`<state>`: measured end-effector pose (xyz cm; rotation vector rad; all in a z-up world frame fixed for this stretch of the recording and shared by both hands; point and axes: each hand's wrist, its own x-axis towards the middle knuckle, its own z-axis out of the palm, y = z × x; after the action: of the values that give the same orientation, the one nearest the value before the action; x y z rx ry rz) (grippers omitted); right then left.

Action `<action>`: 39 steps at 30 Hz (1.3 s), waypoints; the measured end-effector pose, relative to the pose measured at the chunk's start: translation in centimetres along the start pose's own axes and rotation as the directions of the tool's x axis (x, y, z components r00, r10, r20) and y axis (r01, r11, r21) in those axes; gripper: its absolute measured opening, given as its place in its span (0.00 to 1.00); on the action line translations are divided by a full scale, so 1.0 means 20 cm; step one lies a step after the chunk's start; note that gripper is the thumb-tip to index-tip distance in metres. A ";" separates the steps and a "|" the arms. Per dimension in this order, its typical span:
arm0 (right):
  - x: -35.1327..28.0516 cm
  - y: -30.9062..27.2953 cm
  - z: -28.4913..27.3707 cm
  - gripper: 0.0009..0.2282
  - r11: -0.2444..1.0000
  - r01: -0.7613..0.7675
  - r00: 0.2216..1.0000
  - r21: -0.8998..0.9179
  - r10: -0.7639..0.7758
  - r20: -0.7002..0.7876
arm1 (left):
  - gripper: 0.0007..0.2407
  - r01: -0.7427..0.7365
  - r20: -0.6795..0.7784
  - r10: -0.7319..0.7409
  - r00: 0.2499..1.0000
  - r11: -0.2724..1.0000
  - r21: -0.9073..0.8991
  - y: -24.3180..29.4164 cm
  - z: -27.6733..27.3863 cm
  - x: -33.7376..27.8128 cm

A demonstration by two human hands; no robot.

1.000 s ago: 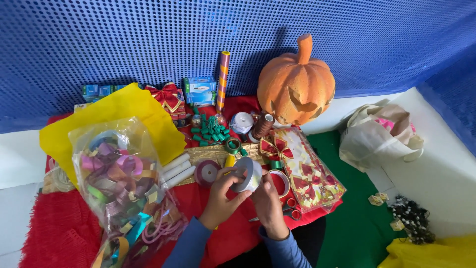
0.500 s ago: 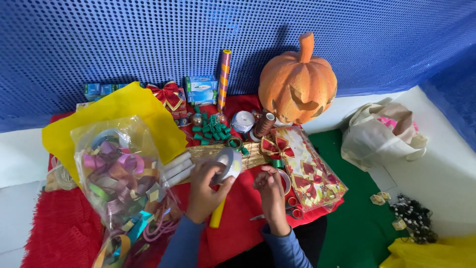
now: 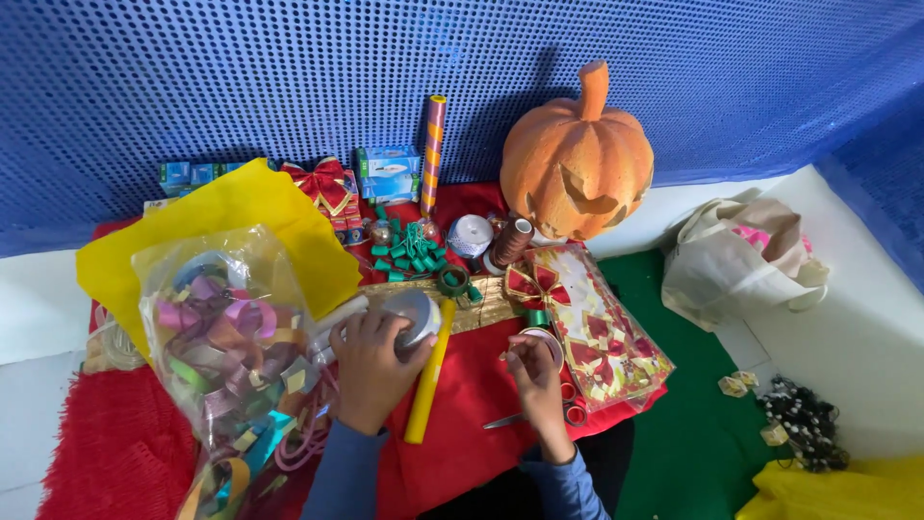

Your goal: The person handles a roll of white ribbon, then switches to a blue ribbon. They unroll a length of the blue ribbon and wrap it around a yellow cylindrical object on the table. The person continues to wrap the ribbon around the cylinder.

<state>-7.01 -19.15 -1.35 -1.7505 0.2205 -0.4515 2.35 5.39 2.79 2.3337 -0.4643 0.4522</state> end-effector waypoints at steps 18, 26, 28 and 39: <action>0.00 0.02 -0.02 0.12 0.992 0.005 0.999 -0.124 0.000 0.041 | 0.13 -0.078 0.304 -0.028 0.952 0.940 0.332 -0.02 0.05 -0.01; 0.34 -0.28 0.10 0.17 0.768 0.192 0.981 -0.610 -0.127 0.149 | 0.20 -0.062 0.081 0.051 0.995 0.988 0.144 0.00 0.00 -0.01; 0.47 -0.31 0.15 0.19 0.729 0.206 0.976 -0.653 -0.100 0.196 | 0.19 -0.080 0.002 0.081 0.997 0.984 0.158 -0.01 0.01 -0.02; 0.86 0.05 0.29 0.20 0.493 0.401 0.906 -0.772 -0.337 0.255 | 0.17 0.003 -0.023 -0.001 1.000 0.995 0.097 -0.04 0.01 0.00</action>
<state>11.14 -20.83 -0.18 -2.7721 -0.0340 -0.6627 2.74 5.73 2.25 2.4196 -0.4377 0.5099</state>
